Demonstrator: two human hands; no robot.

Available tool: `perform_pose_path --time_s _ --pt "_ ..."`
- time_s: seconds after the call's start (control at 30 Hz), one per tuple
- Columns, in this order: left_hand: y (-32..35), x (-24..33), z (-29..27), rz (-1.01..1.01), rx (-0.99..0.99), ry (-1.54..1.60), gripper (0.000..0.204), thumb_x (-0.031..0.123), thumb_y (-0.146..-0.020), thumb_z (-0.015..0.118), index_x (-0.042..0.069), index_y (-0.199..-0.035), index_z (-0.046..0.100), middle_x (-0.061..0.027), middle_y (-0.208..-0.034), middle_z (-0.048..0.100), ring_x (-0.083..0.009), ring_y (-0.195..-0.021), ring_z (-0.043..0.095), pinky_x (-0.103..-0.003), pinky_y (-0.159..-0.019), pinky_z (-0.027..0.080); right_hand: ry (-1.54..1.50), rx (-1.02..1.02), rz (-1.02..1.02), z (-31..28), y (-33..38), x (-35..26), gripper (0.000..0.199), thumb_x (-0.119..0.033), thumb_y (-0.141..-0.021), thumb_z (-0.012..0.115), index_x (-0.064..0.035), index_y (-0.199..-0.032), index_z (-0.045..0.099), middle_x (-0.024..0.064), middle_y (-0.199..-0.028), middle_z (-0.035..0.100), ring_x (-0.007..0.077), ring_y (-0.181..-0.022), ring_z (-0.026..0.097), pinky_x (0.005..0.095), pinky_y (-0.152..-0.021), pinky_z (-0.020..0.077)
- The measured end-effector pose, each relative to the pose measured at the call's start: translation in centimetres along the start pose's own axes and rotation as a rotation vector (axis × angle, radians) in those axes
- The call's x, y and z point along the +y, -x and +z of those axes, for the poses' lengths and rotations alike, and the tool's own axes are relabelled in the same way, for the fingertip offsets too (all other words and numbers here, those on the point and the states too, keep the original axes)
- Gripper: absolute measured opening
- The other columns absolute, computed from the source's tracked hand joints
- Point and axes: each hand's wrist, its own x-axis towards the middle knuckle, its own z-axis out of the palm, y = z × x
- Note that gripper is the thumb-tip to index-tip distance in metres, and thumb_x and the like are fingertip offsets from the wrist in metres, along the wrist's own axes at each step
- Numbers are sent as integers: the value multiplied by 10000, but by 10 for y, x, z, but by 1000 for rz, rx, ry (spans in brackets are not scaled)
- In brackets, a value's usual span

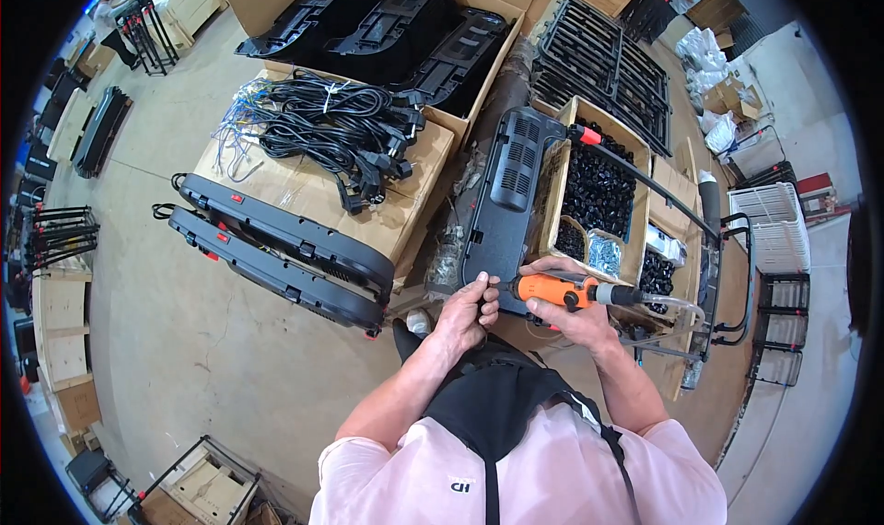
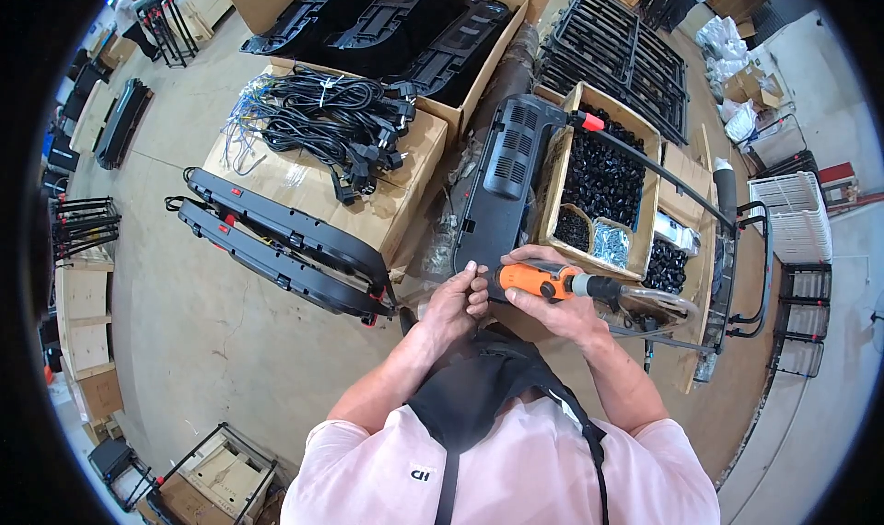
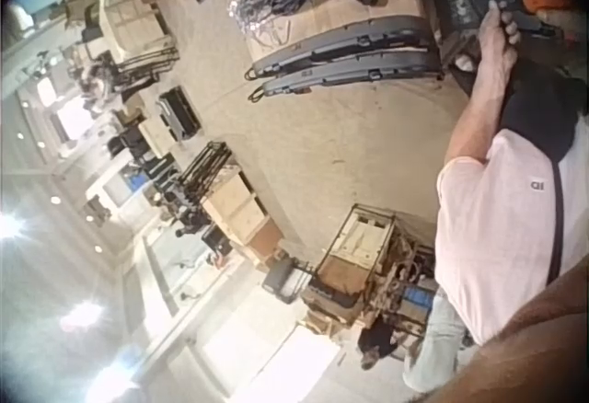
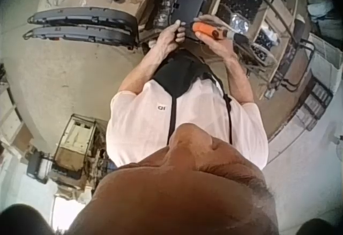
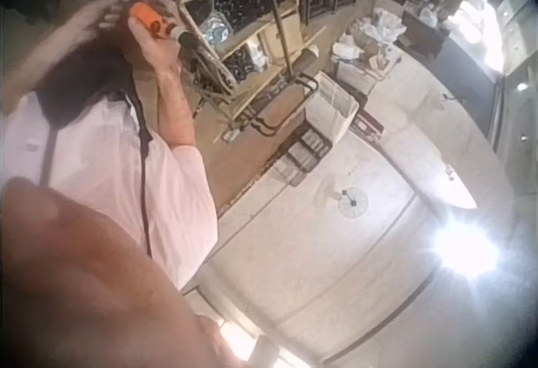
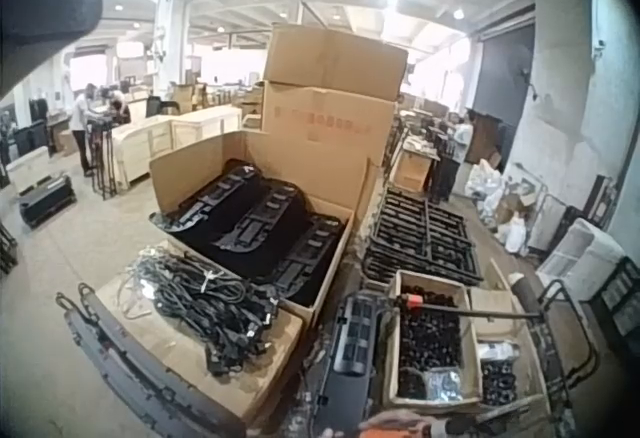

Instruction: The recorder is assembling a power tool, specifically connecting wiring and using an electric screwdriver to fasten screws into the housing.

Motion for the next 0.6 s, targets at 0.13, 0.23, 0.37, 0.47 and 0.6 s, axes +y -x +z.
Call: perform_pose_path --time_s 0.13,0.23,0.37,0.47,0.6 --pt "0 1 -1 15 -38 105 350 393 -1093 565 58 -1195 574 26 -808 495 -94 -634 449 -233 -526 379 -69 47 -22 9 -4 3 533 -49 -866 802 -28 -1349 577 136 -1292 692 221 -1206 656 374 -1075 517" --pt "-1 0 7 65 -50 194 337 396 -1110 520 72 -1183 575 16 -810 493 -106 -672 464 -239 -556 397 -83 92 -49 20 -9 3 526 -40 -867 801 -22 -1340 571 146 -1297 685 224 -1210 653 384 -1072 521" --pt "4 -10 13 94 83 22 356 375 -1134 463 57 -1211 605 -13 -896 587 -142 -765 545 -264 -624 456 -109 123 -36 32 -28 9 522 -34 -879 792 -21 -1350 567 137 -1297 683 208 -1194 658 362 -1043 539" --pt "9 -11 2 74 32 -72 334 330 -1132 473 53 -1242 624 -35 -981 651 -156 -818 601 -280 -672 493 -30 100 -19 35 -43 11 507 -45 -883 793 -22 -1341 578 132 -1293 684 203 -1179 662 351 -1020 548" --pt "17 -6 -5 24 -12 -173 290 259 -1131 478 49 -1264 628 -46 -1025 676 -152 -875 640 -286 -730 531 24 76 -5 42 -58 16 499 -66 -884 798 -27 -1337 592 120 -1280 690 188 -1161 665 341 -1004 550"
